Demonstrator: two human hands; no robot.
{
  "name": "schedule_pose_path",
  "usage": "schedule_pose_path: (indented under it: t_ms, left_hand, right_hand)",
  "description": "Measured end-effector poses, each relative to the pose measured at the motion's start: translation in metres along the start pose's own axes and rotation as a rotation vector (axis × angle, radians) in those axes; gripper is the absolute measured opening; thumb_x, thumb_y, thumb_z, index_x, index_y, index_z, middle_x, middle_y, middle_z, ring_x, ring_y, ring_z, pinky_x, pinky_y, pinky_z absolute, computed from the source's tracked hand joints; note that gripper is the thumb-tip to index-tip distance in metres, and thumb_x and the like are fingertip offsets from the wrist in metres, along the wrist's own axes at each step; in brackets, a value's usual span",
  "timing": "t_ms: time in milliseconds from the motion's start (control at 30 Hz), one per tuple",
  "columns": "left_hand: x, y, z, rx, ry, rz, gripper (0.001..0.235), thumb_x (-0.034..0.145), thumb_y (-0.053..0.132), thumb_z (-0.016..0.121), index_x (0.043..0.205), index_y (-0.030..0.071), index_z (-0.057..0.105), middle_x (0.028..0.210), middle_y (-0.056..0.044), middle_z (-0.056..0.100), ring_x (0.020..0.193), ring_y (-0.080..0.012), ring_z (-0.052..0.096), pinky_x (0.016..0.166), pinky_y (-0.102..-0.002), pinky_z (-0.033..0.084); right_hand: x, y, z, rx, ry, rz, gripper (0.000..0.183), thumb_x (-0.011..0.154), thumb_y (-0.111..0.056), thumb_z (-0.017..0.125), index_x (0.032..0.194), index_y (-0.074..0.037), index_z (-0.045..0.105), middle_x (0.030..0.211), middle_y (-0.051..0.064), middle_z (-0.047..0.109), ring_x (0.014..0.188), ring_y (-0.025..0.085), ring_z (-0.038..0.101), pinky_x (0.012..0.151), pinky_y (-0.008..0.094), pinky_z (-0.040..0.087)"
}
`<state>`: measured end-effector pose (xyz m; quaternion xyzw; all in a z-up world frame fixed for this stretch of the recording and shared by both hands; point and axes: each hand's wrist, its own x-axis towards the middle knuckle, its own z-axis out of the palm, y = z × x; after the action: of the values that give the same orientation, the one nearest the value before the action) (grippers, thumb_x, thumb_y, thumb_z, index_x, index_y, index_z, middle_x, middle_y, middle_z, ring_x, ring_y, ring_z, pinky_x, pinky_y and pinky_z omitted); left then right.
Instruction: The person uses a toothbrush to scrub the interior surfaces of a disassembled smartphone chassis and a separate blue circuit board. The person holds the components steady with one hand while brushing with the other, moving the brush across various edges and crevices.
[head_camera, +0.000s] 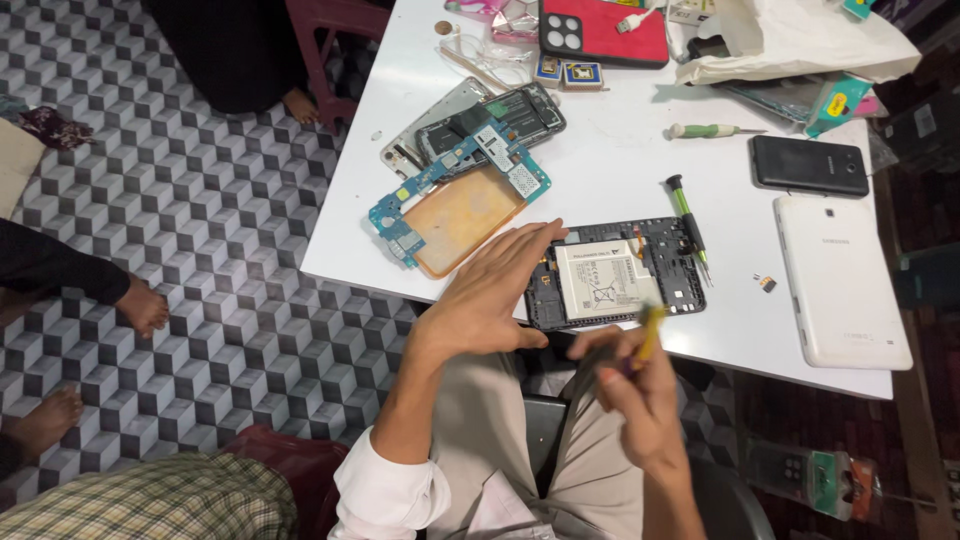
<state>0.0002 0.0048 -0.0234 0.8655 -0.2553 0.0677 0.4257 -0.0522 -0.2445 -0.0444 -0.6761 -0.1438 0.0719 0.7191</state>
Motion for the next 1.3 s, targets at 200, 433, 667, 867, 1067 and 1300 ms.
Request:
schedule_pose_path:
  t_ms: [200, 433, 667, 867, 1067, 1300]
  left_hand:
    - [-0.001, -0.001, 0.0, -0.034, 0.055, 0.022, 0.119, 0.054, 0.021, 0.091, 0.155, 0.001, 0.033, 0.152, -0.019, 0.047, 0.146, -0.0359, 0.041, 0.121, -0.045, 0.032]
    - [-0.002, 0.001, -0.002, -0.027, 0.05, 0.004, 0.118, 0.053, 0.021, 0.09, 0.154, 0.001, 0.033, 0.15, -0.018, 0.05, 0.143, -0.0346, 0.044, 0.12, -0.045, 0.033]
    - [-0.001, -0.001, -0.002, -0.036, 0.051, 0.02, 0.117, 0.054, 0.02, 0.088, 0.155, 0.001, 0.032, 0.149, -0.016, 0.051, 0.141, -0.034, 0.046, 0.119, -0.044, 0.034]
    - [-0.002, -0.002, 0.0, -0.04, 0.068, 0.028, 0.12, 0.052, 0.019, 0.088, 0.156, 0.001, 0.03, 0.15, -0.015, 0.051, 0.142, -0.0329, 0.046, 0.12, -0.045, 0.033]
    - [-0.004, -0.001, 0.001, -0.027, 0.069, 0.037, 0.122, 0.054, 0.021, 0.09, 0.157, 0.001, 0.028, 0.151, -0.014, 0.05, 0.143, -0.0327, 0.046, 0.12, -0.044, 0.034]
    - [-0.002, 0.003, -0.002, -0.023, 0.054, -0.01, 0.128, 0.05, 0.031, 0.095, 0.156, 0.0, 0.029, 0.149, -0.014, 0.051, 0.14, -0.0335, 0.046, 0.117, -0.045, 0.035]
  right_hand:
    - [0.023, -0.008, 0.036, -0.253, -0.003, 0.099, 0.012, 0.088, 0.001, 0.046, 0.094, -0.005, 0.038, 0.115, 0.013, 0.071, 0.056, 0.006, 0.04, 0.048, 0.023, 0.04]
    - [0.034, -0.023, 0.045, -0.452, -0.054, 0.174, 0.021, 0.09, 0.001, 0.048, 0.109, -0.007, 0.049, 0.092, 0.013, 0.059, 0.058, 0.009, 0.048, 0.054, 0.026, 0.045]
    - [0.034, -0.01, 0.037, -0.306, -0.046, 0.195, 0.011, 0.091, 0.002, 0.048, 0.095, -0.005, 0.041, 0.108, 0.009, 0.065, 0.058, 0.008, 0.048, 0.053, 0.025, 0.047]
    - [0.031, -0.003, 0.032, -0.203, -0.084, 0.164, 0.011, 0.092, 0.003, 0.048, 0.096, -0.005, 0.041, 0.112, 0.011, 0.067, 0.06, 0.006, 0.04, 0.053, 0.024, 0.04]
    - [0.024, 0.001, 0.016, -0.076, -0.088, 0.198, 0.014, 0.094, 0.0, 0.048, 0.105, -0.005, 0.043, 0.11, 0.009, 0.067, 0.059, 0.004, 0.037, 0.049, 0.021, 0.034]
    - [-0.009, -0.029, -0.006, -0.473, 0.023, 0.35, 0.02, 0.105, -0.014, 0.054, 0.121, -0.004, 0.059, 0.074, 0.011, 0.057, 0.051, 0.006, 0.044, 0.044, 0.023, 0.037]
